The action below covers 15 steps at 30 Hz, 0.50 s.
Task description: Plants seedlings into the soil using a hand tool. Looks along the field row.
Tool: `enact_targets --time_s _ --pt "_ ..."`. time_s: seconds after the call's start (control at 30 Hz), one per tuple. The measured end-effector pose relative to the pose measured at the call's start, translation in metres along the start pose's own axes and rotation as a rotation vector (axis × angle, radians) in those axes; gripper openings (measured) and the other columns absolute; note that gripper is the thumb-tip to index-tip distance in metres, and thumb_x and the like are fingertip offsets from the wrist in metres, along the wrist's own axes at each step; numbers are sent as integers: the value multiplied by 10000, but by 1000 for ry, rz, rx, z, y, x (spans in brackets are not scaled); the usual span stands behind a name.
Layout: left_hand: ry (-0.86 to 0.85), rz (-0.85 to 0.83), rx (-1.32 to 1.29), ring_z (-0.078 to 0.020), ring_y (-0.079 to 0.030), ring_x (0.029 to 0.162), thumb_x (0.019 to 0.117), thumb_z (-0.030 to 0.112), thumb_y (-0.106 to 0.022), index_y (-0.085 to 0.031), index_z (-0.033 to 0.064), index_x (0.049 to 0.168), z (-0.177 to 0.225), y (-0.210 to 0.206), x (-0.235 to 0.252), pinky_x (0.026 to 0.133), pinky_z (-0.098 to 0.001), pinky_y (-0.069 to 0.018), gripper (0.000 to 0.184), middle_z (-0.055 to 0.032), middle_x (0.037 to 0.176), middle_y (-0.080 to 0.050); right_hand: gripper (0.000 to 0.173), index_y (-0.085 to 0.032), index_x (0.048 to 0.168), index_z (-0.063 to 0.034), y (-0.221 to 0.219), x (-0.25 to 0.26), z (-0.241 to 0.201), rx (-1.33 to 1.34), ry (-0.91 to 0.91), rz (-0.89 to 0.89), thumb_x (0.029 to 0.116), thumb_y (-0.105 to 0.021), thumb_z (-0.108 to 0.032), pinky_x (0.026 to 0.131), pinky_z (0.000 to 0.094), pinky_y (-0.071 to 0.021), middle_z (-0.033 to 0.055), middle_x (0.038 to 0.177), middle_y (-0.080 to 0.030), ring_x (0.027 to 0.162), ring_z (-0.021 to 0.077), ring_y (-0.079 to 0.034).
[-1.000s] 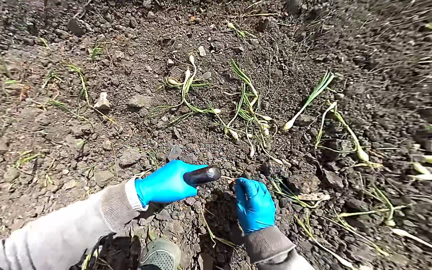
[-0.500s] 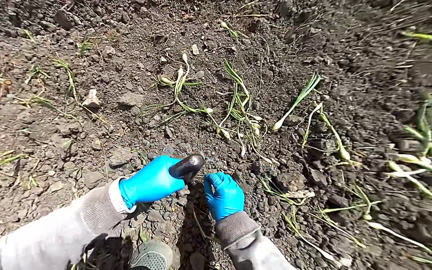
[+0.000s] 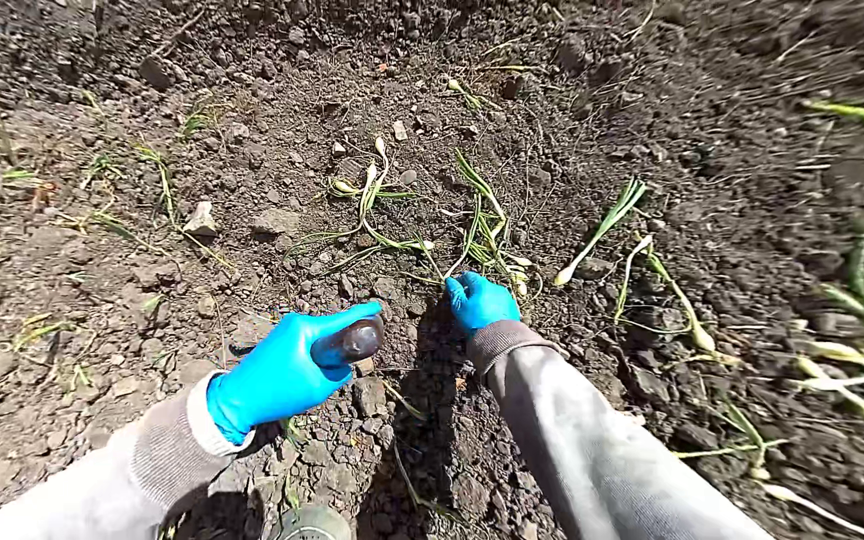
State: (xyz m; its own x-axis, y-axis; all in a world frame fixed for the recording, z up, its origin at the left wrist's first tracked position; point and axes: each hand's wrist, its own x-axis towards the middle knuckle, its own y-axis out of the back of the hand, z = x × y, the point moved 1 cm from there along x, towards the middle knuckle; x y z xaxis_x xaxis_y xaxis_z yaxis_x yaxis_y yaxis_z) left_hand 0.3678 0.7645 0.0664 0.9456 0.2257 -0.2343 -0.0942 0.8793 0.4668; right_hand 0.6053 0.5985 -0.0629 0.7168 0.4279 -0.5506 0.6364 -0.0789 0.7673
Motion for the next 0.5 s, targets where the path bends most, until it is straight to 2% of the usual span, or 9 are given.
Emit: enact_targets --time_s 0.07,0.1,0.17,0.23,0.3,0.37,0.4,0.47,0.5 --pt "96 31 -24 49 -598 648 770 65 -703 -751 168 1140 6 9 5 589 -173 -516 387 113 789 -690 399 -717 1139 -77 -3 -14 7 -22 81 64 1081 -510 -413 844 680 -526 210 1050 -741 1022 437 -709" --pt "162 25 -34 21 -522 533 768 67 -698 -729 171 919 9 15 9 485 -191 -435 185 104 643 -602 337 -726 1078 -64 -10 -29 14 -32 150 142 1067 -559 -357 808 669 -541 200 1013 -742 978 426 -719" --pt "263 2 -75 -57 -433 422 810 78 -677 -647 148 727 12 29 16 395 -244 -345 113 46 522 -498 202 -727 1114 -50 -35 -57 33 -12 314 316 1027 -626 -201 798 636 -573 201 999 -745 950 417 -731" --pt "277 27 -142 -93 -416 385 820 97 -678 -635 140 716 21 44 18 365 -255 -333 121 11 501 -483 325 -684 1314 -61 -59 -82 52 21 431 401 996 -628 -96 806 615 -589 208 1008 -756 931 413 -744" --pt "68 67 -221 -26 -456 416 790 120 -714 -668 195 773 26 56 12 388 -195 -384 90 69 540 -538 289 -737 1246 -63 -77 -97 63 56 462 447 980 -623 -64 820 587 -610 182 1046 -774 949 379 -763" --pt "-486 -13 -240 50 -626 709 901 190 -741 -689 171 1120 -2 63 19 580 -151 -569 226 130 862 -684 211 -778 1122 -53 -83 -105 66 108 442 452 980 -624 -77 829 568 -617 164 1058 -775 961 353 -763" --pt "-535 -50 -161 30 -662 799 897 222 -740 -678 158 1173 3 64 27 642 -194 -618 290 121 944 -707 204 -782 1096 -52 -82 -106 64 121 439 465 975 -623 -98 803 558 -618 155 1044 -775 943 343 -763" --pt "-203 -60 -6 53 -664 726 783 155 -753 -748 210 1025 47 49 38 615 -195 -603 248 159 818 -711 207 -779 1074 -62 -74 -104 51 135 450 488 957 -619 -125 694 555 -606 145 984 -762 856 332 -754" --pt "-30 -85 19 40 -593 608 766 121 -734 -760 205 949 52 33 47 523 -202 -513 203 142 705 -655 200 -775 1075 -64 -66 -103 41 143 459 485 959 -623 -125 658 560 -595 148 965 -752 826 339 -746"
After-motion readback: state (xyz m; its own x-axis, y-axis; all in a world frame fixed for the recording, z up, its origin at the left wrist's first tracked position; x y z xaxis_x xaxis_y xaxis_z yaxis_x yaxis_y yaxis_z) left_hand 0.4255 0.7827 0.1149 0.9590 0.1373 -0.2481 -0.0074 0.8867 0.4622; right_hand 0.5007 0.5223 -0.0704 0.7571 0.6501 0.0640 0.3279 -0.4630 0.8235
